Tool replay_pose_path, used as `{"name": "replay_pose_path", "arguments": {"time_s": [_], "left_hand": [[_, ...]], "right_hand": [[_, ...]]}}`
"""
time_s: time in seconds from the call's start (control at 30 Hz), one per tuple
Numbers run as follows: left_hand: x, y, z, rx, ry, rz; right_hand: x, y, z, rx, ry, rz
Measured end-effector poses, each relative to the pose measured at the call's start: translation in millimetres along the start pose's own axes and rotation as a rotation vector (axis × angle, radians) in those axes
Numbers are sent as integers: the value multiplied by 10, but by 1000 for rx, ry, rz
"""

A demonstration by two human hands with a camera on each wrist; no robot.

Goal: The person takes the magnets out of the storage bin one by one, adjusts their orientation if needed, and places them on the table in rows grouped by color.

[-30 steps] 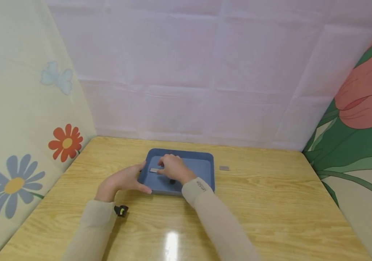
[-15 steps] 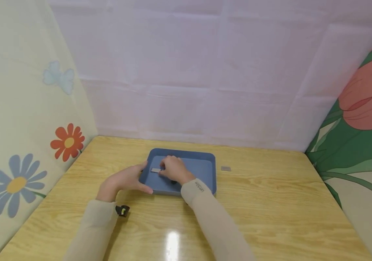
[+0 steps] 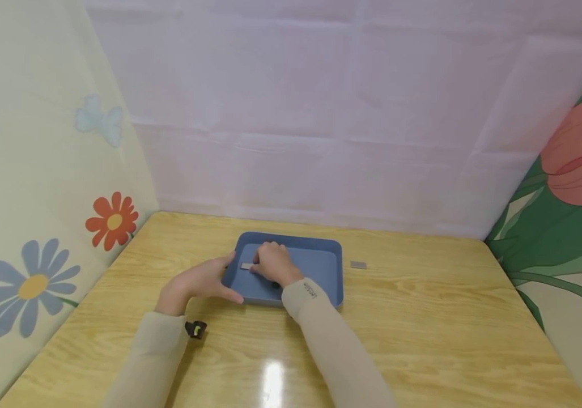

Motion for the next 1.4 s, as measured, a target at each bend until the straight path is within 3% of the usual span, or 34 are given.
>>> {"name": "replay_pose_path", "arguments": {"time_s": [0.1, 0.47, 0.9, 1.4], "left_hand": [[-18, 3, -9, 7, 0, 0], [-144, -5, -41, -1, 117, 35], [-135, 12, -32, 6, 128, 54], [-67, -11, -24, 4, 117, 65]], "right_hand": [[-7, -15, 9, 13, 2, -7], [-21, -24, 21, 61, -21, -23], [-31, 22, 0, 78, 2, 20], [117, -110, 70, -42, -91, 131]]}}
Point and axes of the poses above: each hand's wrist, its own z-axis away from the middle knuckle, its own y-axis out of the palm, x = y × z, the point moved 10 cm from there along -z, towards the middle knuckle, and after that the axes turned 12 degrees about x, right-handed, at the moved point
